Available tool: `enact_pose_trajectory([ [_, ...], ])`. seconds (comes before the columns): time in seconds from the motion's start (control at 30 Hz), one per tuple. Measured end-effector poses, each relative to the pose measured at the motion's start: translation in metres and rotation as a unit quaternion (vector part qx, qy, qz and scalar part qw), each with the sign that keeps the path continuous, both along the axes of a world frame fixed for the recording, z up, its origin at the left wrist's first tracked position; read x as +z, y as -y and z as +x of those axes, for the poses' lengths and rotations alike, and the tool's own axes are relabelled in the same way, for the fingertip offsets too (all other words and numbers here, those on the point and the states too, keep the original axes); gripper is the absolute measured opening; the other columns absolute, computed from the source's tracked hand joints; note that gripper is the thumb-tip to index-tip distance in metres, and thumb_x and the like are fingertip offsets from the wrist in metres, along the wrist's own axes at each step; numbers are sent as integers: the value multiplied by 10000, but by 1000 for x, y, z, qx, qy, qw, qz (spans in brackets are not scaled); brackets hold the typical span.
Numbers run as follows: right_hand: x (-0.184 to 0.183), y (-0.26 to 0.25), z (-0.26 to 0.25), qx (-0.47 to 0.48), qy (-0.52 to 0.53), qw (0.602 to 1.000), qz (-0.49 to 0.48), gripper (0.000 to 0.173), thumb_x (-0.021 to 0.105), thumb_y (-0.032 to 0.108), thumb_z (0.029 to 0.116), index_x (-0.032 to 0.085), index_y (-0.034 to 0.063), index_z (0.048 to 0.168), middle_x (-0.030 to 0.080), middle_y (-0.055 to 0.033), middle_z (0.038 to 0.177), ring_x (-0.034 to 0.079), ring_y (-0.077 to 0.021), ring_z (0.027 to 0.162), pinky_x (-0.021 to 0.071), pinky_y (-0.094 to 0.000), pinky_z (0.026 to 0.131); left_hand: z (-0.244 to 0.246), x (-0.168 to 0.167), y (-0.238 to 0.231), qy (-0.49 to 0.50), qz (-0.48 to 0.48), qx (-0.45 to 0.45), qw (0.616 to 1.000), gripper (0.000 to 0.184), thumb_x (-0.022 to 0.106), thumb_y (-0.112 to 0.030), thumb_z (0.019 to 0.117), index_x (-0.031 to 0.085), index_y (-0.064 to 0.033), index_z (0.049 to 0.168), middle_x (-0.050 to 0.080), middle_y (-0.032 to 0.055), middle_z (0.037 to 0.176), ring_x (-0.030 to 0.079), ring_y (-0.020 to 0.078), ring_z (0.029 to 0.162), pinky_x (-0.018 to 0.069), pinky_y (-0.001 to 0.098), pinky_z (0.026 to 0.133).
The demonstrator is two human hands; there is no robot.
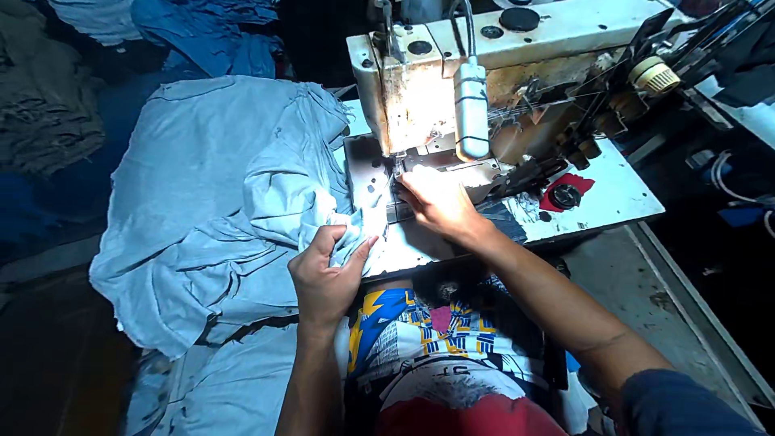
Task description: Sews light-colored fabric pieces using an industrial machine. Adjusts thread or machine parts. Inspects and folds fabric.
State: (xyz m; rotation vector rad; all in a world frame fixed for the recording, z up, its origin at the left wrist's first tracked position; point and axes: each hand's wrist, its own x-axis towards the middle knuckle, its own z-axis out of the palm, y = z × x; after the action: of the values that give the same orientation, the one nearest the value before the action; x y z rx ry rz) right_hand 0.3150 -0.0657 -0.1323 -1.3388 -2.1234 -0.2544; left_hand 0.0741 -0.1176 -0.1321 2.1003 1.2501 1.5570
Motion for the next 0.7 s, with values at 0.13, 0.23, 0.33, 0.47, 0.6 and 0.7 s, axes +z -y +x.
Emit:
enact_pose_trajectory([
  [0.13, 1, -11, -9, 9, 18, 1000, -14, 100, 606, 160, 983, 689, 106, 994, 619, -91, 891, 656, -275, 817, 545, -441, 627, 1, 0, 3, 38, 7, 6, 999, 272, 865, -207, 818, 694, -107, 1004, 717, -60, 872, 682, 22, 775, 594, 235, 703],
  [0.23, -5, 4, -2, 60, -106, 992, -26, 151, 634, 179, 994, 722, 97, 1085, 678, -56, 961, 674, -189, 880, 571, -406, 739, -7, 10, 10, 87, 3, -6, 996, 297, 856, -164, 818, 667, -110, 1040, 721, -54, 898, 698, 54, 797, 616, 265, 721],
  [0.33, 3, 37, -10, 166, -335, 919, -123, 332, 736, 223, 948, 666, 20, 1201, 707, -61, 1068, 680, -100, 879, 607, -286, 772, -12, 17, 19, 78, -34, -39, 996, 302, 852, -190, 830, 679, -126, 1069, 737, -54, 930, 712, 67, 827, 629, 280, 748],
  [0.47, 10, 73, -35, 270, -397, 856, -193, 513, 825, 212, 879, 639, 13, 1315, 712, -62, 1125, 629, -48, 737, 565, -221, 638, -14, 33, 26, 41, -73, -62, 995, 298, 856, -241, 833, 695, -174, 1075, 735, -72, 937, 704, 55, 821, 622, 279, 739],
  [0.6, 34, 86, -44, 244, -382, 878, -151, 81, 696, 21, 933, 714, -4, 1008, 715, -37, 845, 674, -73, 720, 604, -257, 652, -38, 49, 14, -15, 7, 13, 1000, 508, 821, -212, 809, 621, -160, 1273, 604, 9, 1315, 603, 142, 1159, 552, 355, 924],
  [0.7, 69, 87, -52, 249, -344, 904, -53, 165, 668, -35, 869, 693, -46, 1031, 699, -54, 821, 648, -68, 677, 582, -248, 591, -30, 46, 26, 10, 127, -94, 987, 391, 853, -314, 840, 630, -211, 1145, 581, -47, 1251, 568, 104, 1184, 522, 302, 975],
])
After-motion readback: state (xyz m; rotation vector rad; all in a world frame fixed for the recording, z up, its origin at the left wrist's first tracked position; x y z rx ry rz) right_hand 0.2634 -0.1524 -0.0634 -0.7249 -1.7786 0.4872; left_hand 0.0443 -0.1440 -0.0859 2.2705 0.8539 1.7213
